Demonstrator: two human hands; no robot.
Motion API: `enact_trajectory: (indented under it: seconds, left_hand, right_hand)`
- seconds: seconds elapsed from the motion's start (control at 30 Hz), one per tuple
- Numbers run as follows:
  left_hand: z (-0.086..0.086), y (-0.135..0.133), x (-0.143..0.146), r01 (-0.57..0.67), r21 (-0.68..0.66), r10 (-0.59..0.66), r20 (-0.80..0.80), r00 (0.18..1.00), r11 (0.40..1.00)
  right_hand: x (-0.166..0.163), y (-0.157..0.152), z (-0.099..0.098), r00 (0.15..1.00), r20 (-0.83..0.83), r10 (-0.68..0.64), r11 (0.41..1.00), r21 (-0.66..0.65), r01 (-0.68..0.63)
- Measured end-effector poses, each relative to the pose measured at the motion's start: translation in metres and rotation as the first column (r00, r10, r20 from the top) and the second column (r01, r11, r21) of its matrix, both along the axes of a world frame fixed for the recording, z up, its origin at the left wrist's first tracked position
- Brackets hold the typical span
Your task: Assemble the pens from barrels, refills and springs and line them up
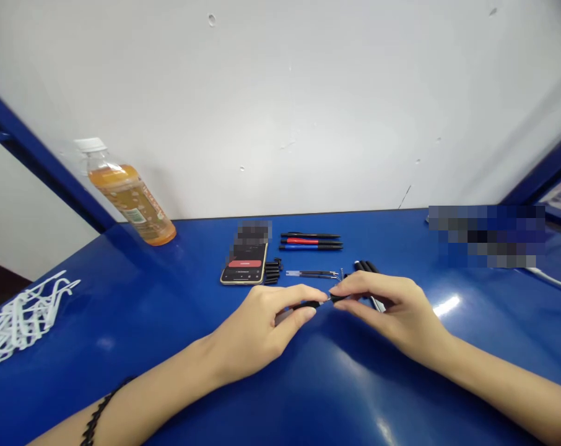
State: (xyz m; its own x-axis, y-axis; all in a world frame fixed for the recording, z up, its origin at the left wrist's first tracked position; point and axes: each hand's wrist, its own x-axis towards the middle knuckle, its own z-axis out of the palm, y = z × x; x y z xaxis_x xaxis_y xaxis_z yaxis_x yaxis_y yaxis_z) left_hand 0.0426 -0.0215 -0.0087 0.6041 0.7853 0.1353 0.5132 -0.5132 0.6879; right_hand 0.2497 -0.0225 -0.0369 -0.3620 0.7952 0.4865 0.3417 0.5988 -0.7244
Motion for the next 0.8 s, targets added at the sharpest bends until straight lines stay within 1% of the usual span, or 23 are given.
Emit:
enact_trajectory:
  seconds: [0.17,0.3,0.37,0.5,0.57,0.6,0.63,0.67,0.7,0.73,0.77,0.8]
  left_hand:
    - [0.001,-0.003,0.001,0.01,-0.011,-0.011,-0.019,1.0,1.0]
    - [0.002,-0.007,0.003,-0.048,-0.113,0.046,-0.023,0.999,0.992]
    - [0.003,-0.007,0.004,-0.059,-0.121,0.056,-0.03,0.998,0.991]
    - [0.004,-0.006,0.003,-0.036,-0.042,0.033,-0.08,0.996,0.998]
    - [0.002,-0.005,0.003,-0.026,0.045,0.03,-0.102,0.994,0.999]
    - [0.0,-0.005,0.002,-0.011,0.116,0.024,-0.111,0.994,0.993]
    - [-0.002,-0.005,0.001,0.02,0.207,0.005,-0.12,0.993,0.978]
    - [-0.004,-0.005,0.001,0.065,0.31,-0.022,-0.141,0.99,0.948]
    - [-0.005,-0.005,0.0,0.116,0.421,-0.046,-0.172,0.984,0.899]
    - [-0.006,-0.005,-0.001,0.164,0.527,-0.061,-0.207,0.976,0.834]
    - [-0.007,-0.005,-0.001,0.202,0.609,-0.064,-0.241,0.968,0.767]
    - [-0.008,-0.005,-0.002,0.228,0.653,-0.063,-0.266,0.962,0.722]
  right_hand:
    - [-0.002,0.0,-0.001,1.0,0.006,0.023,1.0,0.004,-0.023]
    - [-0.004,-0.001,-0.002,0.999,0.016,0.048,0.999,0.013,-0.048]
    - [-0.004,-0.002,-0.003,0.997,0.027,0.067,0.998,0.018,-0.067]
    - [-0.006,-0.002,-0.003,0.996,0.018,0.084,0.996,-0.02,-0.084]
    - [-0.008,-0.004,-0.002,0.999,-0.013,0.039,0.996,-0.086,-0.04]
    - [-0.01,-0.005,-0.001,1.0,-0.022,0.016,0.991,-0.136,-0.018]
    - [-0.012,-0.007,0.0,1.0,-0.021,0.004,0.98,-0.199,-0.008]
    - [-0.014,-0.008,0.0,1.0,-0.019,0.004,0.963,-0.268,-0.009]
    - [-0.016,-0.01,0.001,1.0,-0.017,0.014,0.938,-0.345,-0.019]
    - [-0.018,-0.011,0.002,0.999,-0.018,0.028,0.907,-0.419,-0.033]
    - [-0.019,-0.012,0.002,0.999,-0.016,0.044,0.875,-0.482,-0.047]
    - [-0.02,-0.013,0.002,0.998,-0.01,0.058,0.854,-0.518,-0.054]
